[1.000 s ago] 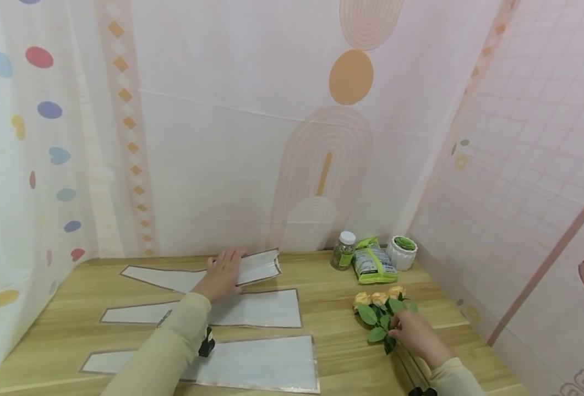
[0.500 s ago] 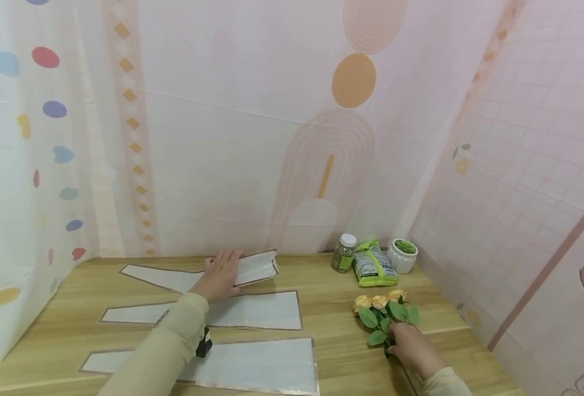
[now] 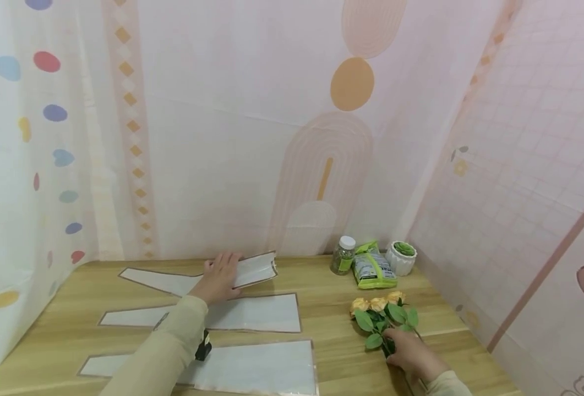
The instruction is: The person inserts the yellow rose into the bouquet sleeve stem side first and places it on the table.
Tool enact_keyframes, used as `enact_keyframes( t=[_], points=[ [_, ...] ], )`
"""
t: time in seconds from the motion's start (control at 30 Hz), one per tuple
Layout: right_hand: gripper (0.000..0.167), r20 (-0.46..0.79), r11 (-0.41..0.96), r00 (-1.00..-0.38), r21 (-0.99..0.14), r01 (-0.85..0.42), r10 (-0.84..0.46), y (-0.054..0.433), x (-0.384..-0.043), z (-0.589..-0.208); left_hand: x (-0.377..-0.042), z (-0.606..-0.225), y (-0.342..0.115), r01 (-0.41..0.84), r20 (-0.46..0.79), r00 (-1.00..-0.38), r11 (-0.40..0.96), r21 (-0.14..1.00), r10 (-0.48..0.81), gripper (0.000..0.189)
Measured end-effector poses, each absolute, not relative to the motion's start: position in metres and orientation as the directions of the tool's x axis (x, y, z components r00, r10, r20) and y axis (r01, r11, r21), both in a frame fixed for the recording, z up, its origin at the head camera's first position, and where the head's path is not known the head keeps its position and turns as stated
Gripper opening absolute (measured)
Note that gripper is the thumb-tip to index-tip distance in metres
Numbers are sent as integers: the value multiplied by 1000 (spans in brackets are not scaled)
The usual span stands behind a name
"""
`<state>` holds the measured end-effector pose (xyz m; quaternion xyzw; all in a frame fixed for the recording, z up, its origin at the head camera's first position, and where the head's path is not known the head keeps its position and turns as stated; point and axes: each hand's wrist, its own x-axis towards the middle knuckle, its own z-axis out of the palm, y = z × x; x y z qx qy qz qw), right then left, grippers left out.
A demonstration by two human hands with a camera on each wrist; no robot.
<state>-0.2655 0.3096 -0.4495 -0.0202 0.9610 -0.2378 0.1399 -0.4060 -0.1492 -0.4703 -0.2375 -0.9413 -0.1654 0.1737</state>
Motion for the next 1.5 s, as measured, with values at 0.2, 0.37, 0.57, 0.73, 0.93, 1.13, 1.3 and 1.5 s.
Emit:
enact_keyframes(
  t=[0.2,0.37,0.57,0.73,0.93,1.13,1.3,1.5],
  points=[
    [53,-298,855,-937,-518,-2,-182,324,-273,-455,-404,-471,-150,484,391,-840,845,228,376,84],
    [55,-277,767,-944,-641,43,-179,310,-260,-429,-403,-469,-151,479,389,-844,845,240,368,84],
    [57,-146,695,-973,-718,-21,-180,299,-259,-411,-404,-473,-153,475,395,-842,851,224,366,83],
    [56,-56,653,-991,-756,-35,-118,293,-264,-404,-404,-475,-155,479,407,-837,849,222,366,82],
    [59,-39,623,-998,-782,-5,-57,287,-265,-402,-404,-473,-155,477,396,-843,848,232,365,82],
    [61,-5,584,-1000,-812,-1,-8,285,-270,-401,-404,-472,-155,485,393,-841,841,242,372,82],
    [62,37,550,-999,-834,-41,-18,279,-276,-397,-406,-474,-155,487,402,-837,840,238,372,83],
    [61,87,572,-996,-817,-68,5,270,-284,-391,-408,-474,-154,503,416,-823,836,219,387,82]
  ],
)
